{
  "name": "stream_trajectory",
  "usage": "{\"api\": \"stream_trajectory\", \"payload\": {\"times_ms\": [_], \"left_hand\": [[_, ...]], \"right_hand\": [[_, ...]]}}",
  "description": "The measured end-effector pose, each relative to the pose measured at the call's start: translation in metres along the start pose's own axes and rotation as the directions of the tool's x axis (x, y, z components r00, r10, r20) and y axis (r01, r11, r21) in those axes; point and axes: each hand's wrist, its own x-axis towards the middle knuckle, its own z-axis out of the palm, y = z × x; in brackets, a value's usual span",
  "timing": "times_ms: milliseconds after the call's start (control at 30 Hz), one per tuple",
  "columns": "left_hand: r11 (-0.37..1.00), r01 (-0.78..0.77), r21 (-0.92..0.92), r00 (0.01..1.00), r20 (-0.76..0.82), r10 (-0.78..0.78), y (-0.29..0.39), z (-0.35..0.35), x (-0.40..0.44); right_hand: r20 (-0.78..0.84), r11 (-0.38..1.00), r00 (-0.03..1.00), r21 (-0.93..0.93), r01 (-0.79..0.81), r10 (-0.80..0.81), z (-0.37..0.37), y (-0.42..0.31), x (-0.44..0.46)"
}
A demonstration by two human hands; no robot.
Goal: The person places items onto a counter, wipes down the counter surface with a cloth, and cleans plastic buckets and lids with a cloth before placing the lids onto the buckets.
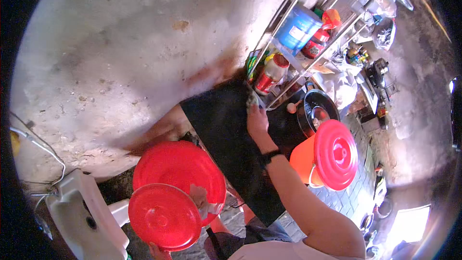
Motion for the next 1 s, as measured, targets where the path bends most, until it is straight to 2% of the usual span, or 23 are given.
{"api": "stream_trajectory", "payload": {"times_ms": [33,67,100,133,167,200,233,267,300,333,367,400,467,567,600,667,700,767,833,867,900,933,1000], "left_hand": [[0.921,0.115,-0.372,0.992,-0.005,-0.126,0.003,0.003,-0.001],[0.917,0.114,-0.383,0.992,-0.011,-0.128,0.004,0.004,-0.004],[0.963,0.052,-0.266,0.997,-0.032,-0.063,0.003,0.004,-0.006],[0.990,-0.006,-0.143,0.999,-0.041,0.000,0.002,0.005,-0.009],[0.989,0.003,-0.149,0.999,-0.035,-0.008,0.008,0.000,-0.010],[0.981,0.025,0.194,0.995,0.089,-0.043,0.018,-0.011,-0.006],[0.859,-0.008,0.513,0.975,0.193,-0.107,0.023,-0.016,-0.001],[0.858,-0.013,0.513,0.974,0.199,-0.104,0.019,-0.013,0.003],[0.880,-0.037,0.474,0.980,0.188,-0.060,0.011,-0.009,0.002],[0.896,-0.065,0.440,0.984,0.180,-0.017,0.001,-0.008,-0.002],[0.911,-0.092,0.403,0.987,0.158,0.030,-0.008,-0.005,-0.003],[0.923,-0.120,0.364,0.989,0.121,0.081,-0.014,-0.001,0.001],[0.924,-0.150,0.351,0.989,0.060,0.138,-0.026,-0.002,0.011],[0.888,-0.170,0.427,0.977,0.193,0.095,-0.034,-0.003,0.007],[0.964,-0.156,0.216,0.982,0.140,0.128,-0.020,-0.003,0.006],[0.978,-0.141,-0.156,0.988,0.037,0.149,0.005,-0.003,0.005],[0.972,-0.132,-0.195,0.991,0.013,0.137,0.010,-0.002,0.004],[0.979,-0.140,-0.146,0.990,-0.016,0.139,0.009,0.001,0.004],[0.980,-0.199,0.019,0.979,-0.028,0.200,-0.006,0.003,0.002],[0.963,-0.248,0.103,0.967,-0.038,0.253,-0.014,0.003,0.003],[0.943,-0.284,0.173,0.954,-0.043,0.295,-0.022,0.006,0.003],[0.919,-0.322,0.228,0.937,-0.063,0.344,-0.028,0.010,0.003],[0.935,-0.197,0.294,0.980,0.037,0.195,-0.032,0.006,0.001]], "right_hand": [[0.026,1.000,1.000,0.016,-0.006,0.005,-0.003,0.009,-0.008],[0.143,0.998,0.988,-0.012,0.055,-0.052,-0.030,0.014,-0.015],[0.176,0.998,0.983,0.018,-0.058,0.054,-0.046,0.019,-0.018],[0.079,0.962,0.978,0.184,-0.203,0.192,-0.074,0.013,-0.027],[0.013,0.878,0.940,0.352,-0.323,0.340,-0.094,0.009,-0.040],[-0.388,0.937,0.854,0.175,-0.302,0.347,-0.047,0.012,-0.046],[-0.727,0.940,0.647,-0.009,-0.342,0.229,0.003,0.006,-0.047],[-0.304,0.872,0.820,0.096,-0.480,0.485,-0.004,-0.027,-0.039],[-0.450,0.970,0.874,-0.056,-0.236,0.187,0.019,-0.056,-0.033],[-0.160,0.986,0.975,0.079,-0.144,0.155,0.001,-0.107,-0.022],[-0.090,0.978,0.991,0.175,0.113,-0.098,0.003,-0.152,-0.019],[-0.267,0.824,0.944,0.478,0.306,-0.196,0.031,-0.201,-0.018],[-0.409,0.390,0.835,0.747,0.538,-0.369,-0.015,-0.233,-0.025],[-0.454,0.469,0.881,0.753,0.461,-0.136,-0.056,-0.223,-0.016],[-0.465,0.505,0.883,0.749,0.428,-0.059,-0.072,-0.210,-0.010],[-0.539,0.708,0.825,0.650,0.276,0.174,-0.107,-0.145,0.011],[-0.453,0.766,0.868,0.626,0.145,0.206,-0.106,-0.109,0.016],[-0.427,0.811,0.795,0.569,-0.134,0.430,-0.014,-0.042,0.038],[-0.307,0.919,0.874,0.238,-0.314,0.378,-0.005,-0.034,0.026],[-0.287,0.918,0.873,0.183,-0.353,0.393,0.002,-0.047,0.028],[-0.283,0.919,0.877,0.191,-0.345,0.388,0.011,-0.063,0.037],[-0.149,0.832,0.870,0.404,-0.380,0.470,0.020,-0.082,0.050],[-0.181,0.961,0.974,0.264,-0.084,0.135,0.029,-0.123,0.061]]}}
